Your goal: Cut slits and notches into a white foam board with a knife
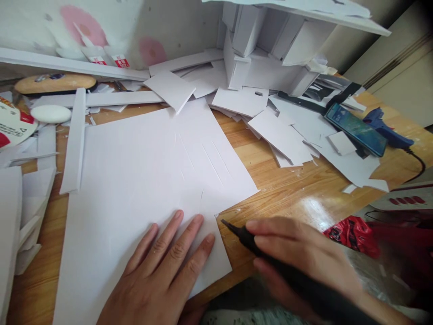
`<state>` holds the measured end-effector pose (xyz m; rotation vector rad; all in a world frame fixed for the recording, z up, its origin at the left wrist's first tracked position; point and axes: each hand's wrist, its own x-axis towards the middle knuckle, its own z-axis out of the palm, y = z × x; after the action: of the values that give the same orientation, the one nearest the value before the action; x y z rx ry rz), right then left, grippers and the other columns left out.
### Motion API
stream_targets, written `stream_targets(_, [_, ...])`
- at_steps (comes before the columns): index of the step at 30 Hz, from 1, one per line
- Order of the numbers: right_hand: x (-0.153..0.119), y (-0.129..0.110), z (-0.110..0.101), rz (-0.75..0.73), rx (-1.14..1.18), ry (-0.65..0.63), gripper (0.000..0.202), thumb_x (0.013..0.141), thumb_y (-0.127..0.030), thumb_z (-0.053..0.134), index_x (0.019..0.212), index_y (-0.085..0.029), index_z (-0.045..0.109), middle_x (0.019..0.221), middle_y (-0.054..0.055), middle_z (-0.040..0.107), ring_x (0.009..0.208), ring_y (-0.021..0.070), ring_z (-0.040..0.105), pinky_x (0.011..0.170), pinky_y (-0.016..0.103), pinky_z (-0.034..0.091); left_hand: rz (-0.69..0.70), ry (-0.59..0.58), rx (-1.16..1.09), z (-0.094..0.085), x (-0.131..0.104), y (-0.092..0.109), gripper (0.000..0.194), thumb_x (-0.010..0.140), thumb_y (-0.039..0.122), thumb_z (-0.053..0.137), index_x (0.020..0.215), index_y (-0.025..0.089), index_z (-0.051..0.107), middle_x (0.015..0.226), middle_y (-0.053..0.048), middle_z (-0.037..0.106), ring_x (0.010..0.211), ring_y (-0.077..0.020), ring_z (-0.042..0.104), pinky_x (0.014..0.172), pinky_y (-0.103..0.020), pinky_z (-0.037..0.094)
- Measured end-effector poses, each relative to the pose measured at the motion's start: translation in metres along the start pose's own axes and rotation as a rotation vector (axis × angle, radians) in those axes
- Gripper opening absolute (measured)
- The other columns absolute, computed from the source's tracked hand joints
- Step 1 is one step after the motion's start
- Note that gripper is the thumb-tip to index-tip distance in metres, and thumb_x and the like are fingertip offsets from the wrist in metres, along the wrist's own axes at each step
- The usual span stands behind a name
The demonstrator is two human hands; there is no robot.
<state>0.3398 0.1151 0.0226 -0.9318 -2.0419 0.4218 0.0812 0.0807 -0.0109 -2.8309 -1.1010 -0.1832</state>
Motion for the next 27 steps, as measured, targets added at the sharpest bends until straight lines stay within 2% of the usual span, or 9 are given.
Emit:
stream_targets(4, [0.019,0.028,-0.016,0.123,0.288,-0.153,0.027,0.080,-0.013,0.068,0.106,-0.020,0.067,0.098,0.007,0.075,0.092,0.0182,0.072,0.079,0.026,0.060,-0.017,-0.012,0.009,0.001,0.000,0.001,0.075,0.083,0.059,0.053,0.145,0.021,0.036,0.152,-0.010,0.034,0.139,-0.0356,0.030,0.115,-0.049,0.014])
stream_targets(9, [0.029,0.054,-0.016,0.245,0.579,-0.345,0.029,0.081,-0.017,0.071,0.109,-0.022,0.069,0.104,0.006,0.074,0.095,0.0179,0.071,0.083,0.027,0.058,-0.020,-0.026,0.015,0.000,0.002,0.002,0.074,0.080,0.053,0.056,0.145,0.021,0.037,0.153,-0.010,0.033,0.140,-0.0353,0.029,0.114,-0.049,0.016])
stream_targets(16, [0.030,0.064,-0.013,0.308,0.691,-0.447,0.028,0.082,-0.019,0.071,0.110,-0.021,0.069,0.109,0.007,0.073,0.098,0.0184,0.070,0.084,0.027,0.057,-0.029,-0.034,0.003,-0.002,0.000,0.003,0.073,0.080,0.052,0.056,0.144,0.021,0.039,0.153,-0.011,0.033,0.140,-0.0367,0.028,0.112,-0.051,0.017])
stream_targets(20, [0.036,0.068,-0.014,0.283,0.732,-0.497,0.029,0.083,-0.023,0.070,0.112,-0.020,0.069,0.111,0.009,0.072,0.101,0.0197,0.069,0.088,0.030,0.056,-0.020,-0.027,0.006,-0.001,0.001,0.002,0.074,0.081,0.053,0.056,0.144,0.020,0.038,0.152,-0.011,0.034,0.139,-0.0369,0.029,0.112,-0.051,0.017])
stream_targets(27, [0.058,0.080,-0.016,0.121,0.779,-0.633,0.031,0.082,-0.023,0.070,0.112,-0.015,0.069,0.108,0.012,0.073,0.102,0.0226,0.068,0.088,0.034,0.055,-0.051,-0.013,-0.011,-0.003,0.003,0.002,0.066,0.082,0.053,0.054,0.140,0.023,0.044,0.150,-0.006,0.038,0.138,-0.0330,0.032,0.113,-0.047,0.019])
